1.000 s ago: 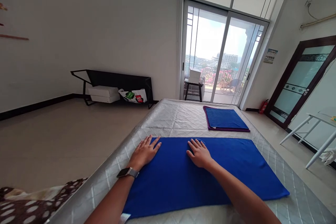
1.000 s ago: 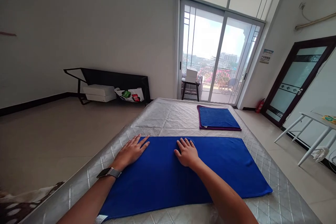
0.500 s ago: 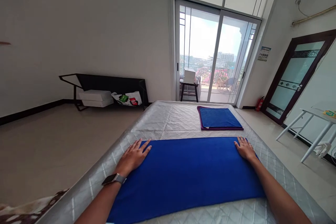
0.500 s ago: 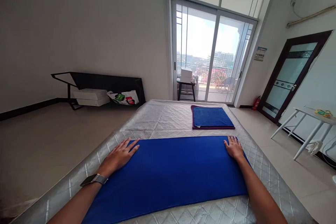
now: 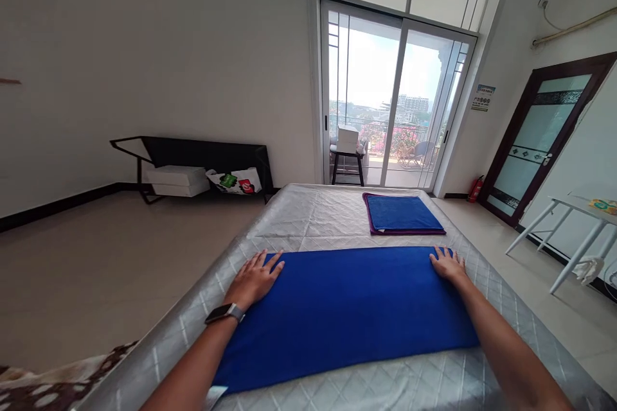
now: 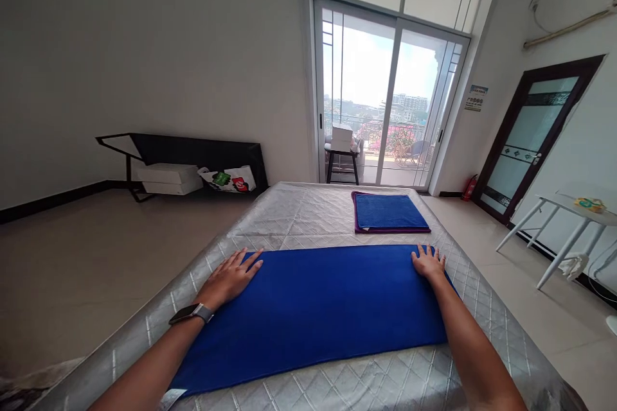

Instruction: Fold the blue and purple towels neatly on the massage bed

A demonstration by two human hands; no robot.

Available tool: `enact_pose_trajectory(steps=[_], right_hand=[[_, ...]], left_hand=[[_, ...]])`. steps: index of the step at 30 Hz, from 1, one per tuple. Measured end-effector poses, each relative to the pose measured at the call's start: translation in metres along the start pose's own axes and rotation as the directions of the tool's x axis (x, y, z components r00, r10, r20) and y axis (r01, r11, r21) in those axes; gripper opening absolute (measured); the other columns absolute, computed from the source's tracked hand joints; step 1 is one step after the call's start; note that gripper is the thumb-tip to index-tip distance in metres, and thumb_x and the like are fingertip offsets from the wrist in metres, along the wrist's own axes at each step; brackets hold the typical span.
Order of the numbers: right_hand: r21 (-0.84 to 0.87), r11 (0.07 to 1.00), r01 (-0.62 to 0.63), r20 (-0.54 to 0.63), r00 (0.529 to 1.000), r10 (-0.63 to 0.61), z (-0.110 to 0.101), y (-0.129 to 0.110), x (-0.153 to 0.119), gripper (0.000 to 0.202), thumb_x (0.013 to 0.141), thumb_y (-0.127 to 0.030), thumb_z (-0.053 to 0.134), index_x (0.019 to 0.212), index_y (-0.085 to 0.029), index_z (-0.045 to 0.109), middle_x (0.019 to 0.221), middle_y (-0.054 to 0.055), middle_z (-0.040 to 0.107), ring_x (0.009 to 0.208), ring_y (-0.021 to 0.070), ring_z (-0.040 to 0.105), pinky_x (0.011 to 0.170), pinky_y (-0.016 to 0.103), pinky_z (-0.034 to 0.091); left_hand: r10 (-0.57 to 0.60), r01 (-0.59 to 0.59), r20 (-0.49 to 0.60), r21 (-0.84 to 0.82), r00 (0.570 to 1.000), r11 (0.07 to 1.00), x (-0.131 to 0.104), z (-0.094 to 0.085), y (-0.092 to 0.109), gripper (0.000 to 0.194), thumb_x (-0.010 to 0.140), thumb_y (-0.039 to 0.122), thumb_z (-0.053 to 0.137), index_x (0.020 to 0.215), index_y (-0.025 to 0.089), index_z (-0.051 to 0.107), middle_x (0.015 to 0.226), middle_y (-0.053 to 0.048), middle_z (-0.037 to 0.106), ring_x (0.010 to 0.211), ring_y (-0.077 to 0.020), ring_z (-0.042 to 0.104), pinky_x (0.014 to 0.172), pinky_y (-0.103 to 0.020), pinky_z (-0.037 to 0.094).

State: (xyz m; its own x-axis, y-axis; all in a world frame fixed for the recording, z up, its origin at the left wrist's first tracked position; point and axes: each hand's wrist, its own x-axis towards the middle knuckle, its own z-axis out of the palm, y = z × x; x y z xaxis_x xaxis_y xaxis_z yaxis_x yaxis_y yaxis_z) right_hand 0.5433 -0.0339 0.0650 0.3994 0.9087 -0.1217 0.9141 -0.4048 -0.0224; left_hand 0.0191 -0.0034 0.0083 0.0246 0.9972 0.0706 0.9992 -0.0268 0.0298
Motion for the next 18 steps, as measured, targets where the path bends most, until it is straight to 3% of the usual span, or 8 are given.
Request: enact_pose_trajectory(steps=[3, 5, 7, 9, 10, 12, 15, 18], right_hand=[[-0.028, 0.998, 0.059, -0.1, 0.993, -0.062, -0.006, -0.039, -0.014, 0.059, 0.097, -0.031, 0.026, 0.154, -0.017, 0.032, 0.162, 0.012, 0.024, 0.151, 0.0292, 0.016, 0.119, 0.054, 0.011], [-0.02, 0.974, 0.228, -0.175, 0.958, -0.228, -0.005, -0.082, -0.032, 0.058, 0.097, -0.028, 0.028, 0.153, -0.015, 0.034, 0.162, 0.011, 0.025, 0.151, 0.0255, 0.015, 0.121, 0.048, 0.01], [0.028, 0.891, 0.453, -0.148, 0.884, -0.444, 0.002, -0.132, -0.054, 0.057, 0.099, -0.037, 0.028, 0.153, -0.019, 0.035, 0.161, 0.006, 0.028, 0.15, 0.0218, 0.019, 0.121, 0.042, 0.014], [0.093, 0.769, 0.632, -0.117, 0.774, -0.622, 0.013, -0.179, -0.077, 0.058, 0.1, -0.046, 0.027, 0.153, -0.024, 0.034, 0.161, 0.003, 0.029, 0.15, 0.0198, 0.02, 0.121, 0.039, 0.014], [0.121, 0.706, 0.698, -0.104, 0.716, -0.69, 0.02, -0.2, -0.087, 0.059, 0.1, -0.048, 0.027, 0.154, -0.024, 0.032, 0.161, 0.002, 0.029, 0.15, 0.0194, 0.019, 0.121, 0.039, 0.013], [0.17, 0.639, 0.75, -0.078, 0.657, -0.75, 0.032, -0.228, -0.1, 0.061, 0.1, -0.051, 0.025, 0.155, -0.024, 0.03, 0.162, 0.003, 0.027, 0.151, 0.0197, 0.017, 0.122, 0.041, 0.011], [0.201, 0.644, 0.738, -0.051, 0.664, -0.746, 0.044, -0.236, -0.1, 0.064, 0.1, -0.054, 0.023, 0.156, -0.024, 0.026, 0.163, 0.003, 0.023, 0.151, 0.0201, 0.013, 0.122, 0.043, 0.009], [0.173, 0.728, 0.663, -0.027, 0.742, -0.67, 0.042, -0.201, -0.078, 0.064, 0.1, -0.055, 0.02, 0.156, -0.025, 0.024, 0.163, 0.002, 0.02, 0.152, 0.019, 0.01, 0.122, 0.043, 0.007]], left_hand=[[-0.023, 0.024, 0.017, -0.016, 1.0, 1.0, -0.001, -0.003, 0.003, 0.062, 0.098, 0.05, 0.024, 0.154, 0.022, 0.031, 0.159, -0.016, 0.032, 0.147, -0.0326, 0.028, 0.118, -0.051, 0.022], [-0.033, 0.034, 0.013, -0.041, 0.999, 0.999, -0.001, -0.003, 0.004, 0.062, 0.099, 0.051, 0.024, 0.154, 0.024, 0.031, 0.16, -0.015, 0.031, 0.148, -0.0316, 0.027, 0.118, -0.052, 0.022], [-0.032, 0.032, 0.003, -0.06, 0.999, 0.998, -0.001, -0.002, 0.003, 0.061, 0.098, 0.051, 0.025, 0.153, 0.026, 0.031, 0.161, -0.013, 0.031, 0.148, -0.0317, 0.027, 0.118, -0.052, 0.021], [-0.03, 0.03, 0.004, -0.068, 1.0, 0.997, 0.0, 0.0, 0.003, 0.061, 0.098, 0.051, 0.026, 0.154, 0.026, 0.031, 0.161, -0.011, 0.03, 0.147, -0.0324, 0.027, 0.118, -0.052, 0.021], [-0.033, 0.034, 0.007, -0.069, 0.999, 0.997, 0.001, 0.001, 0.002, 0.061, 0.098, 0.051, 0.026, 0.154, 0.026, 0.031, 0.161, -0.011, 0.03, 0.147, -0.0326, 0.027, 0.118, -0.052, 0.021], [-0.038, 0.039, 0.012, -0.062, 0.999, 0.997, 0.002, 0.003, 0.001, 0.062, 0.098, 0.051, 0.026, 0.154, 0.024, 0.031, 0.161, -0.012, 0.03, 0.147, -0.0324, 0.027, 0.118, -0.05, 0.021], [-0.028, 0.027, -0.01, -0.042, 1.0, 0.999, 0.004, 0.007, -0.002, 0.061, 0.098, 0.051, 0.028, 0.153, 0.025, 0.033, 0.16, -0.013, 0.032, 0.147, -0.0316, 0.03, 0.117, -0.05, 0.023], [-0.008, 0.007, -0.038, -0.026, 0.999, 1.0, 0.005, 0.01, -0.006, 0.06, 0.098, 0.05, 0.028, 0.152, 0.025, 0.034, 0.159, -0.013, 0.034, 0.146, -0.0312, 0.031, 0.116, -0.051, 0.025]])
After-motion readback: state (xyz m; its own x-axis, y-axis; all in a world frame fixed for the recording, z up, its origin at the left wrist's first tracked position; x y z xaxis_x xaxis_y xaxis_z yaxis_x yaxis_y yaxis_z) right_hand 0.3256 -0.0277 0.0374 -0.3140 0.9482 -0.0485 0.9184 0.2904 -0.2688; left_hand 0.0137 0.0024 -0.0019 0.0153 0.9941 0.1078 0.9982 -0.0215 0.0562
